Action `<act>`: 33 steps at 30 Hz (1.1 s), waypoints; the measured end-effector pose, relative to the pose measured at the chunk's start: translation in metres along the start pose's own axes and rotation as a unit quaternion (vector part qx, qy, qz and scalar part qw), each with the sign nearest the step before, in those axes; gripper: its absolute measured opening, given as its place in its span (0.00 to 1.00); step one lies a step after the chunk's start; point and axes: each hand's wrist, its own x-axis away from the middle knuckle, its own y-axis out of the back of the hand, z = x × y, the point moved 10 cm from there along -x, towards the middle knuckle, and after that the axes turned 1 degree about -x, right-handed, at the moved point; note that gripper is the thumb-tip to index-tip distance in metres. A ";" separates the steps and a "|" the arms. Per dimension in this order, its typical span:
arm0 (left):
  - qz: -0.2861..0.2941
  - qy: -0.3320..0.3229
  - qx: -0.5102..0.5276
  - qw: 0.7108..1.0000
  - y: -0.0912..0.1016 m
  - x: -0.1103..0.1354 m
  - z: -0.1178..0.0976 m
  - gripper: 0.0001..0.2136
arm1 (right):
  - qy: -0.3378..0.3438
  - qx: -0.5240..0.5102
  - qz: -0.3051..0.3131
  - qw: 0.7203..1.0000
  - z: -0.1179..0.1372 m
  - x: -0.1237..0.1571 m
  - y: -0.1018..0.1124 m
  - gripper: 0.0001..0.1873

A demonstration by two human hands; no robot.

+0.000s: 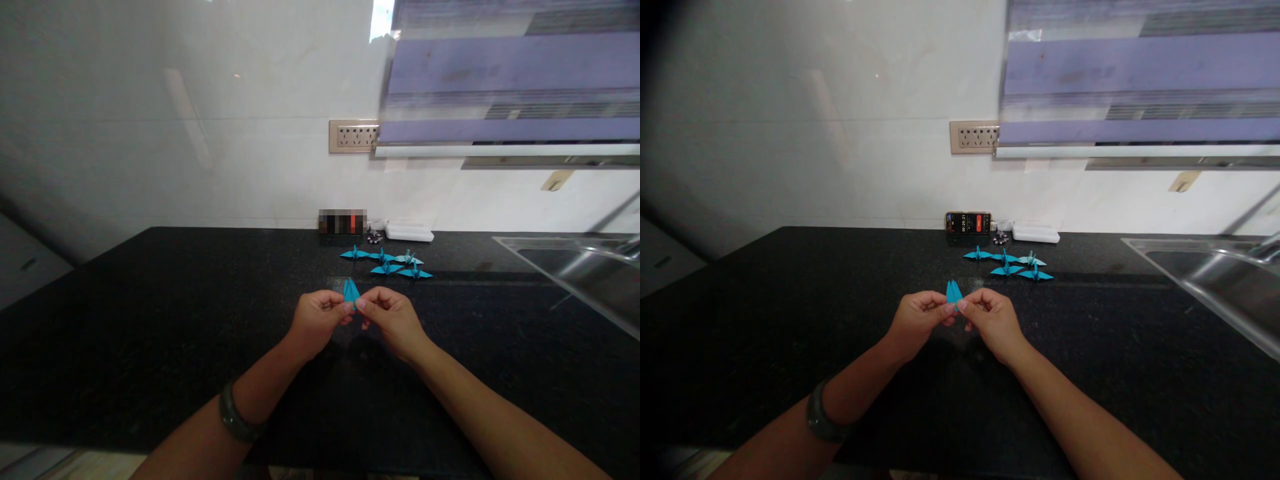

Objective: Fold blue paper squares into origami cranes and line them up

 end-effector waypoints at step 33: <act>0.096 -0.028 -0.087 0.991 -0.018 0.004 -0.005 0.08 | -0.078 -0.073 0.041 0.993 -0.006 0.002 -0.008 0.12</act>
